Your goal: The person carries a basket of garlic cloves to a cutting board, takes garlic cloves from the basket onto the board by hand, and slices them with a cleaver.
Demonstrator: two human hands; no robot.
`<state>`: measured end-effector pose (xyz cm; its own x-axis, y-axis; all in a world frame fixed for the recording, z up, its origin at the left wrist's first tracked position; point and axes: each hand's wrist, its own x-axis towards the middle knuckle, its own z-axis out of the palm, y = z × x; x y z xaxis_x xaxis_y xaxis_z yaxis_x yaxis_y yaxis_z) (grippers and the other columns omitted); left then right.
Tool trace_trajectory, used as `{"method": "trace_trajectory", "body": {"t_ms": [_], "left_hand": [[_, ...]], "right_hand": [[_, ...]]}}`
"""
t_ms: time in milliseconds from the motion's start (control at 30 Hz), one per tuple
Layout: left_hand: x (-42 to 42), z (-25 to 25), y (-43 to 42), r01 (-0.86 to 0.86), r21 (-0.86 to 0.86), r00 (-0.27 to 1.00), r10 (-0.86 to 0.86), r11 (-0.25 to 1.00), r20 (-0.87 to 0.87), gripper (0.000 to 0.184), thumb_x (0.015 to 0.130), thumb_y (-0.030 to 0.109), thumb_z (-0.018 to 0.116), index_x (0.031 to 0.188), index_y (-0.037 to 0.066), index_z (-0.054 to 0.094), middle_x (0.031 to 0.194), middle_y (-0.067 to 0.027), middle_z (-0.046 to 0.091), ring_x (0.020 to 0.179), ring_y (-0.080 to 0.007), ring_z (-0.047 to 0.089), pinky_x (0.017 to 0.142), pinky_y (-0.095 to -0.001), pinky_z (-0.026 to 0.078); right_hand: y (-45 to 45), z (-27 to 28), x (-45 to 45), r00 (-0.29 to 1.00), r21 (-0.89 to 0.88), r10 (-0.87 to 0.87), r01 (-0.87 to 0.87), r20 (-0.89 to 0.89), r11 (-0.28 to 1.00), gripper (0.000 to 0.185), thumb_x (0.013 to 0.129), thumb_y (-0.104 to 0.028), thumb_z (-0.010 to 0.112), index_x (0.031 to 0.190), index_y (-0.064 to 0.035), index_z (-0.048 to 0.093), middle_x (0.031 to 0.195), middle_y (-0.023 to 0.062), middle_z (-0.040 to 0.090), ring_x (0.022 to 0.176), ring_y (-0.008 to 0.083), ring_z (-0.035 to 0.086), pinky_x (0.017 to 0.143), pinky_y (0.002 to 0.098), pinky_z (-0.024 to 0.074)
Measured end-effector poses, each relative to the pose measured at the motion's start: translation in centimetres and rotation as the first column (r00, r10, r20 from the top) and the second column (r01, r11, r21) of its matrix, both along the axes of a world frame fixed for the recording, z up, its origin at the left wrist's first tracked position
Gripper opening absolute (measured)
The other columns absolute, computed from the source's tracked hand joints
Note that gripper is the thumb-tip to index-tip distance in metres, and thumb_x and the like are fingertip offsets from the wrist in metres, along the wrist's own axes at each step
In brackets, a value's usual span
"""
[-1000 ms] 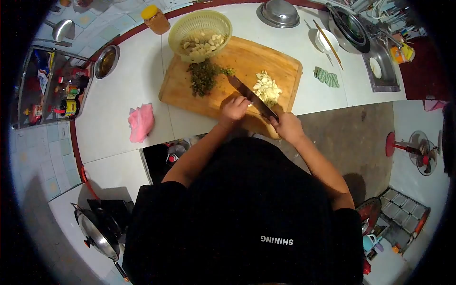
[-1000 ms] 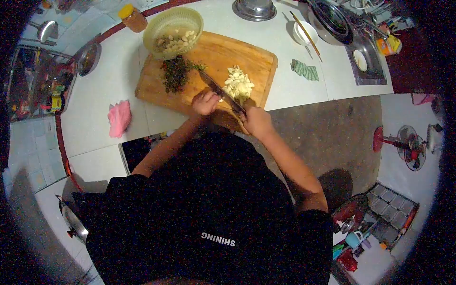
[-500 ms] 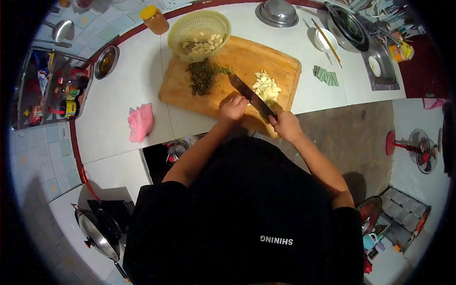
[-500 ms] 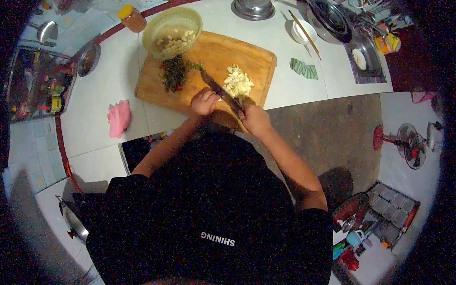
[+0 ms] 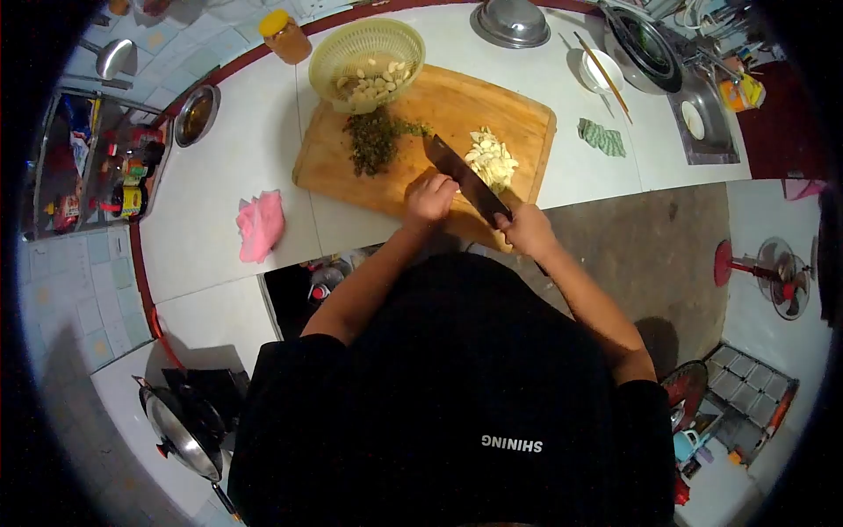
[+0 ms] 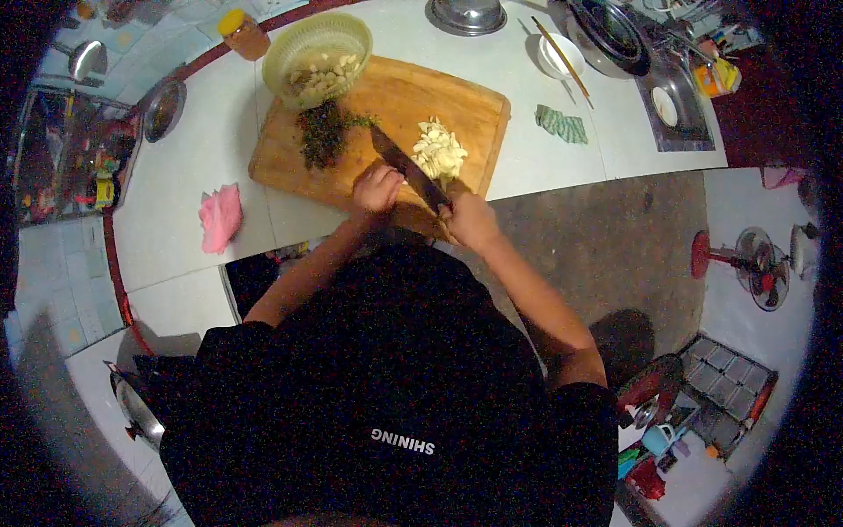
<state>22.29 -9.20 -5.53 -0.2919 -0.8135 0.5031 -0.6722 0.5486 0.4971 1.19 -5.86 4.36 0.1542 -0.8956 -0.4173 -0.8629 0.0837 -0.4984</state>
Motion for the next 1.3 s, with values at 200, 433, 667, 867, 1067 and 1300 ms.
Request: {"method": "trace_trajectory", "body": {"t_ms": [200, 433, 667, 867, 1067, 1300], "left_hand": [[-0.1, 0.3, 0.3, -0.01, 0.034, 1.0, 0.01, 0.999, 0.013, 0.008, 0.079, 0.012, 0.064, 0.087, 0.009, 0.062, 0.086, -0.009, 0.059, 0.08, -0.0313, 0.059, 0.068, -0.0407, 0.049], [0.0, 0.1, 0.0, -0.013, 0.025, 1.0, 0.012, 1.0, 0.021, 0.011, 0.077, 0.013, 0.065, 0.087, 0.009, 0.062, 0.087, -0.0088, 0.06, 0.082, -0.0314, 0.059, 0.069, -0.0415, 0.049], [0.5, -0.1, -0.2, 0.047, 0.055, 0.998, -0.049, 0.997, 0.03, 0.015, 0.075, 0.011, 0.063, 0.09, 0.009, 0.062, 0.097, -0.0086, 0.059, 0.086, -0.0316, 0.059, 0.072, -0.0424, 0.049], [1.0, -2.1, -0.6, 0.104, 0.027, 0.992, -0.106, 0.994, 0.067, 0.014, 0.078, 0.011, 0.055, 0.091, 0.013, 0.06, 0.098, -0.0065, 0.058, 0.086, -0.0291, 0.059, 0.069, -0.0402, 0.05], [0.6, -0.5, 0.2, 0.052, 0.1, 0.999, -0.053, 0.994, 0.002, 0.014, 0.077, 0.011, 0.056, 0.091, 0.012, 0.06, 0.092, -0.0072, 0.057, 0.085, -0.0285, 0.059, 0.069, -0.0406, 0.05], [3.1, 7.5, -6.4, -0.109, 0.225, 0.916, 0.185, 0.968, -0.355, 0.009, 0.078, 0.009, 0.06, 0.087, 0.006, 0.06, 0.088, -0.0125, 0.06, 0.078, -0.0347, 0.058, 0.067, -0.0411, 0.049]], "right_hand": [[0.5, 0.0, 0.1, 0.996, 0.004, -0.046, 0.046, 0.081, 0.999, 0.026, 0.087, -0.026, 0.057, 0.098, -0.0024, 0.062, 0.075, 0.0203, 0.063, 0.07, 0.0344, 0.062, 0.064, 0.0447, 0.0494], [0.1, 0.5, 0.4, 0.988, 0.053, -0.095, 0.089, 0.124, 0.995, 0.026, 0.085, -0.026, 0.059, 0.098, -0.0029, 0.063, 0.084, 0.0245, 0.064, 0.085, 0.0415, 0.062, 0.073, 0.0498, 0.0492], [0.1, 1.3, 0.4, 0.97, 0.132, -0.148, 0.124, 0.193, 0.984, 0.03, 0.085, -0.023, 0.059, 0.109, -0.0053, 0.056, 0.08, 0.0243, 0.064, 0.079, 0.0405, 0.063, 0.07, 0.0494, 0.0491], [-0.1, 0.6, 0.2, 0.956, 0.184, -0.172, 0.13, 0.236, 0.974, 0.028, 0.088, -0.018, 0.058, 0.111, -0.0039, 0.053, 0.067, 0.0169, 0.062, 0.054, 0.0282, 0.064, 0.055, 0.0402, 0.0495], [-0.1, 0.0, 0.7, 0.921, 0.292, -0.252, 0.164, 0.298, 0.942, 0.029, 0.088, -0.015, 0.059, 0.114, -0.0044, 0.052, 0.063, 0.0147, 0.06, 0.049, 0.0209, 0.06, 0.049, 0.0366, 0.0477], [0.5, 2.9, 0.5, 0.919, 0.049, -0.172, 0.165, 0.355, 0.985, 0.019, 0.093, -0.015, 0.054, 0.095, 0.0031, 0.06, 0.055, 0.0057, 0.055, 0.042, 0.0109, 0.05, 0.042, 0.0289, 0.0417]]}}
